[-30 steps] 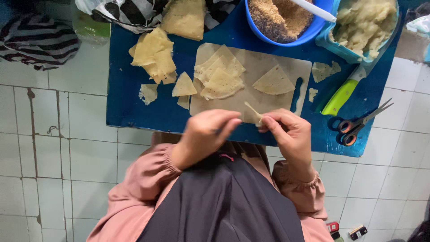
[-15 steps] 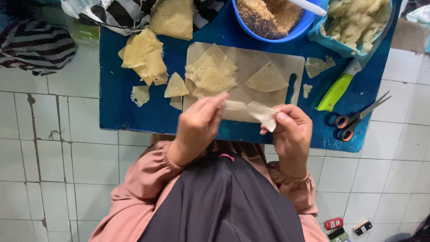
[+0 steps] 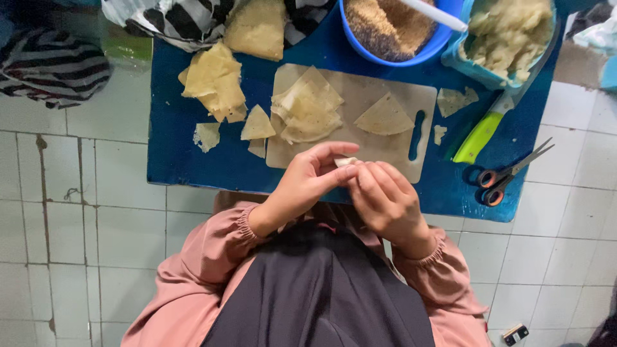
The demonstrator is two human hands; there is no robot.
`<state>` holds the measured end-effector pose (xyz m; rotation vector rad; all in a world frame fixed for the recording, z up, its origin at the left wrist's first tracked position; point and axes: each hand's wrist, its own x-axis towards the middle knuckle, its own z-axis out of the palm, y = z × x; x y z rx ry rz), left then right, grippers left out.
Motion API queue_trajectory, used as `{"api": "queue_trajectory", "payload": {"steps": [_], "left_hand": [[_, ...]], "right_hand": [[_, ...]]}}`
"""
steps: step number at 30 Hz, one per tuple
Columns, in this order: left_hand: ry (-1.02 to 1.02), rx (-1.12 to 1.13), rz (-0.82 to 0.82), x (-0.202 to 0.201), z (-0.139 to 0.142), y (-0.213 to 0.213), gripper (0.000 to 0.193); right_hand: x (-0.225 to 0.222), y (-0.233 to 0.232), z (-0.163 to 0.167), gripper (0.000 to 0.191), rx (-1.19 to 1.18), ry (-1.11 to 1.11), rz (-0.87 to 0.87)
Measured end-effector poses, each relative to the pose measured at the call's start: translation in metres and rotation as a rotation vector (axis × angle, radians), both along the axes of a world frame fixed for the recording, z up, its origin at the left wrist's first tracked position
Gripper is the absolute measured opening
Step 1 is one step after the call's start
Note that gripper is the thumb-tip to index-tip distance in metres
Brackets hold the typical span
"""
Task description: The person sits on the floor at a low table and folds triangular dough wrappers around a filling. They scoop brown filling from a blue bowl with a spoon onto a wrapper, fold the wrapper over the filling by hand, press the folded pieces closed, and set the finished pieces on the cutting board and table.
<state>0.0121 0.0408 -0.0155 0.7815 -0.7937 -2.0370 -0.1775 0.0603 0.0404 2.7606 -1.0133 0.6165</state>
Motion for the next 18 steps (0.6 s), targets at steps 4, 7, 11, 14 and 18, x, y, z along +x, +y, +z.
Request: {"api": "queue_trajectory", "payload": {"steps": [4,7,11,14,18], "left_hand": [[0.093,0.068,0.045,-0.009,-0.017,0.0,0.027],[0.062,0.004,0.115,-0.024,-0.018,0.002,0.02],[0.082,-0.066,0.14,-0.044,-0.012,-0.004,0.015],[-0.205,-0.295,0.174,-0.048,-0.007,-0.007,0.015],[-0.821,-0.889,0.289,-0.053,-0.01,-0.026,0.014]], "right_hand": [[-0.001,0.01,0.005,0.032,0.241,-0.421,-0.145],[0.0,0.018,-0.006,0.03,0.626,-1.033,-0.38],[-0.017,0.003,-0.029,0.018,0.951,-1.394,-0.495],[-0.035,-0.007,-0.032,0.012,0.957,-1.297,-0.536],[-0.041,-0.031,-0.034,0.012,0.875,-1.035,-0.686]]}}
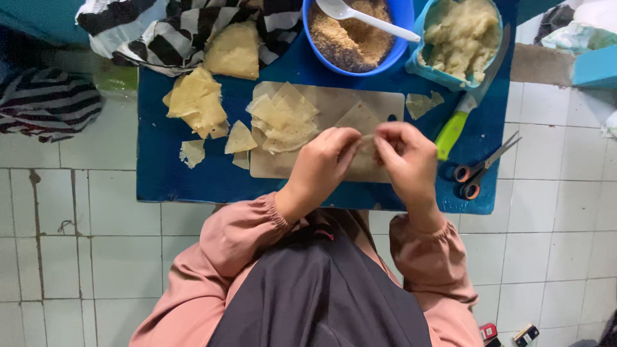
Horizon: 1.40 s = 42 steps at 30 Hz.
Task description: The person sits on the floor at a low table and folds triangular dough wrappers around a filling. They scoop brown filling from a blue bowl with a spoon onto a wrapper, fold the wrapper over the filling by hand, press the folded pieces closed, and set the finished pieces on the cutting board and table.
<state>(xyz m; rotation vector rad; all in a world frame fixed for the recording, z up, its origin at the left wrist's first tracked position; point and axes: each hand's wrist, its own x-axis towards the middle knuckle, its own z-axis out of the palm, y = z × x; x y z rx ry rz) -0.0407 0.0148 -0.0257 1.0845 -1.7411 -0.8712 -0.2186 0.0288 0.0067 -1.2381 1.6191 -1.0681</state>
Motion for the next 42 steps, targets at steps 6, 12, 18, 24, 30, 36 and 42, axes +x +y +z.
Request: {"api": "queue_trajectory", "payload": {"steps": [6,12,18,24,30,36,42], "left_hand": [[-0.446,-0.041,0.072,-0.017,-0.009,-0.019,0.009],[-0.452,-0.123,0.092,-0.012,-0.003,-0.018,0.017],[-0.456,-0.199,0.096,-0.009,-0.002,-0.017,0.01],[-0.403,-0.179,0.075,-0.006,-0.004,-0.017,0.011],[-0.373,-0.158,0.045,-0.003,-0.005,-0.014,0.013],[-0.375,-0.149,0.05,-0.001,-0.001,-0.012,0.01],[-0.398,-0.15,0.062,-0.002,0.001,-0.014,0.013]], "right_hand": [[0.0,-0.022,0.001,0.023,-0.234,0.612,0.179],[-0.057,-0.048,0.023,0.03,-0.517,1.0,0.102],[-0.096,-0.091,0.019,0.027,-0.429,1.148,0.267],[-0.081,-0.075,0.048,0.024,-0.329,0.637,0.285],[-0.017,-0.044,0.021,0.062,-0.409,0.674,0.532],[-0.01,-0.033,0.025,0.053,-0.558,1.49,0.554],[-0.016,-0.035,0.041,0.049,-0.495,1.585,0.548]]}}
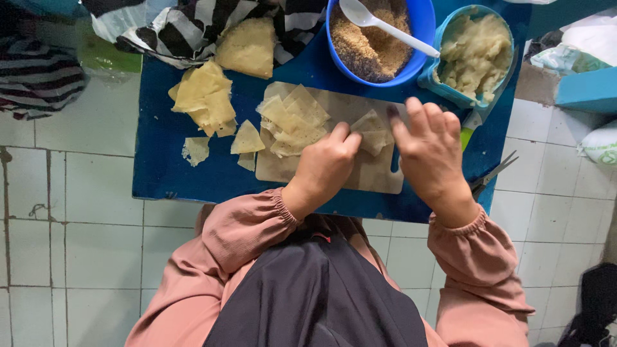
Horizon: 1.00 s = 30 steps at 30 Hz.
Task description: The person sits on the floor at a low table and folds triangular dough wrappers around a filling. They scoop brown filling from a blue bowl with a spoon onto a wrapper, fold the wrapper over the filling by hand, press the folded pieces closed, and set the finished pieces on the cutting board and table.
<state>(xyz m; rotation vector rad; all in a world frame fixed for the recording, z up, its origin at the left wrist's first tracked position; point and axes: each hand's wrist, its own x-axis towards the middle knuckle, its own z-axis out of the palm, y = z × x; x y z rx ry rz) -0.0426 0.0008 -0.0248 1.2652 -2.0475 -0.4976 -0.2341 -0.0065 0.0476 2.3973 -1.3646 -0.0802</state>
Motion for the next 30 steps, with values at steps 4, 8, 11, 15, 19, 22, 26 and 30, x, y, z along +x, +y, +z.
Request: {"api": "queue_trajectory", "payload": {"steps": [4,8,11,15,19,22,26,30], "left_hand": [[-0.009,-0.005,-0.008,0.002,0.001,0.0,0.015],[-0.007,-0.02,0.003,0.001,0.002,0.001,0.015],[-0.015,-0.025,0.004,0.001,0.002,0.001,0.014],[-0.019,-0.028,0.016,0.0,0.0,0.001,0.013],[-0.003,-0.024,0.012,-0.002,-0.002,0.0,0.01],[-0.031,0.003,0.021,-0.005,-0.004,-0.003,0.015],[-0.049,0.099,0.078,-0.01,-0.005,-0.004,0.021],[-0.047,0.159,0.097,-0.013,-0.005,-0.006,0.023]], "right_hand": [[0.001,0.0,-0.004,0.06,0.032,-0.03,0.068],[0.004,0.003,-0.011,0.057,-0.007,-0.005,0.079],[0.005,0.005,-0.013,0.054,-0.071,0.079,0.071],[0.005,0.007,-0.015,0.051,-0.157,0.192,0.031],[-0.004,0.006,-0.019,0.055,-0.123,0.16,0.017],[-0.021,0.002,-0.018,0.053,0.016,-0.201,-0.029],[-0.048,-0.008,-0.017,0.061,0.025,-0.54,-0.214],[-0.056,-0.015,-0.02,0.064,-0.037,-0.325,-0.206]]}}
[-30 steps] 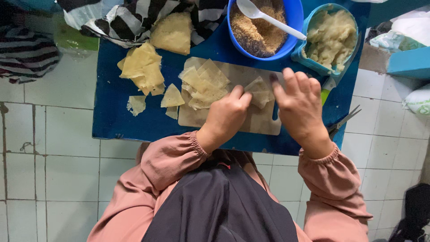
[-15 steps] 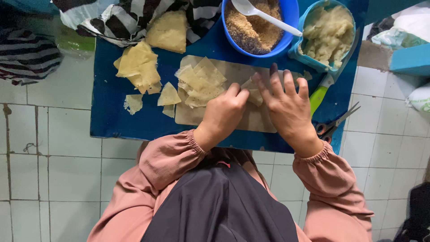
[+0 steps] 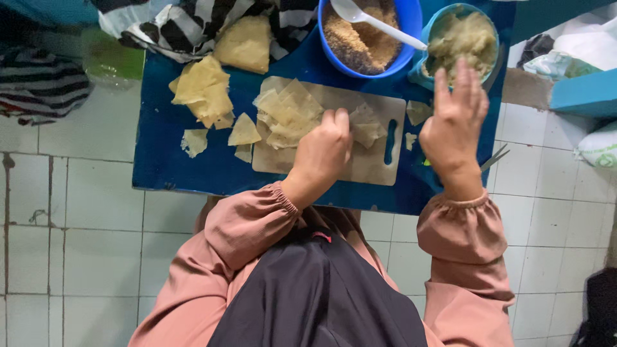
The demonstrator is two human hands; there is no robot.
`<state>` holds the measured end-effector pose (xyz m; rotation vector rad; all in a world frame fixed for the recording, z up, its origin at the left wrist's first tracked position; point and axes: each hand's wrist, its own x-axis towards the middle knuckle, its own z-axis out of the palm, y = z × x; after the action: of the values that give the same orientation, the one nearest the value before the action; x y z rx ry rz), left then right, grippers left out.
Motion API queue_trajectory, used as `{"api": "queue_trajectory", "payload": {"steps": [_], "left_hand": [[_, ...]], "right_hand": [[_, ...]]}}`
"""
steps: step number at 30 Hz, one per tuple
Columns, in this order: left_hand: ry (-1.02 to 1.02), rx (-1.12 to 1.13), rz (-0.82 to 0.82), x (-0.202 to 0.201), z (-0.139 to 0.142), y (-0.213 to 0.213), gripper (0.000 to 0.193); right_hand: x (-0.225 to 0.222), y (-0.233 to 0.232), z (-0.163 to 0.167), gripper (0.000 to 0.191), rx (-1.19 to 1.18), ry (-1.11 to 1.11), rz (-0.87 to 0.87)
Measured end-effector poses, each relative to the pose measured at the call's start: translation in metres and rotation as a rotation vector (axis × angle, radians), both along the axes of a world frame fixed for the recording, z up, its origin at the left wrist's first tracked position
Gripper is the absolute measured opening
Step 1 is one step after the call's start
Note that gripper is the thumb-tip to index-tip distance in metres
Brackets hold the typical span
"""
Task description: The person sits on the floor at a low table and folds triangular dough wrappers around a filling. They scoop brown filling from a blue bowl with a spoon onto a wrapper, fold the wrapper over the filling by hand, press the folded pieces closed, and set the finished pieces on the cutting board and table.
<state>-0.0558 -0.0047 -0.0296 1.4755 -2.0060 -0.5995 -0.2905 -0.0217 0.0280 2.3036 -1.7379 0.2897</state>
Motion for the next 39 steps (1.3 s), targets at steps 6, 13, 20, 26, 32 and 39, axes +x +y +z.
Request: {"api": "queue_trajectory", "payload": {"steps": [6,13,20,26,32,39], "left_hand": [[-0.095,0.01,0.011,-0.004,0.003,-0.01,0.027],[-0.13,-0.057,0.003,-0.012,0.017,-0.01,0.033],[-0.163,0.045,-0.02,-0.002,0.019,-0.016,0.05],[-0.191,0.124,-0.028,-0.002,0.007,-0.015,0.023],[-0.079,0.029,-0.06,0.0,0.006,-0.012,0.027],[0.036,-0.018,-0.067,0.004,0.01,-0.008,0.019]], "right_hand": [[0.012,-0.004,0.015,0.031,-0.046,-0.306,0.038],[0.04,-0.094,0.002,0.018,0.035,-0.809,0.033],[0.018,-0.078,0.053,0.008,0.247,-0.977,-0.071],[0.026,-0.053,0.078,0.014,0.134,-0.697,0.122],[0.054,-0.09,0.045,0.015,0.315,-1.109,0.166],[0.018,-0.076,0.038,0.019,0.221,-1.366,0.095]]}}
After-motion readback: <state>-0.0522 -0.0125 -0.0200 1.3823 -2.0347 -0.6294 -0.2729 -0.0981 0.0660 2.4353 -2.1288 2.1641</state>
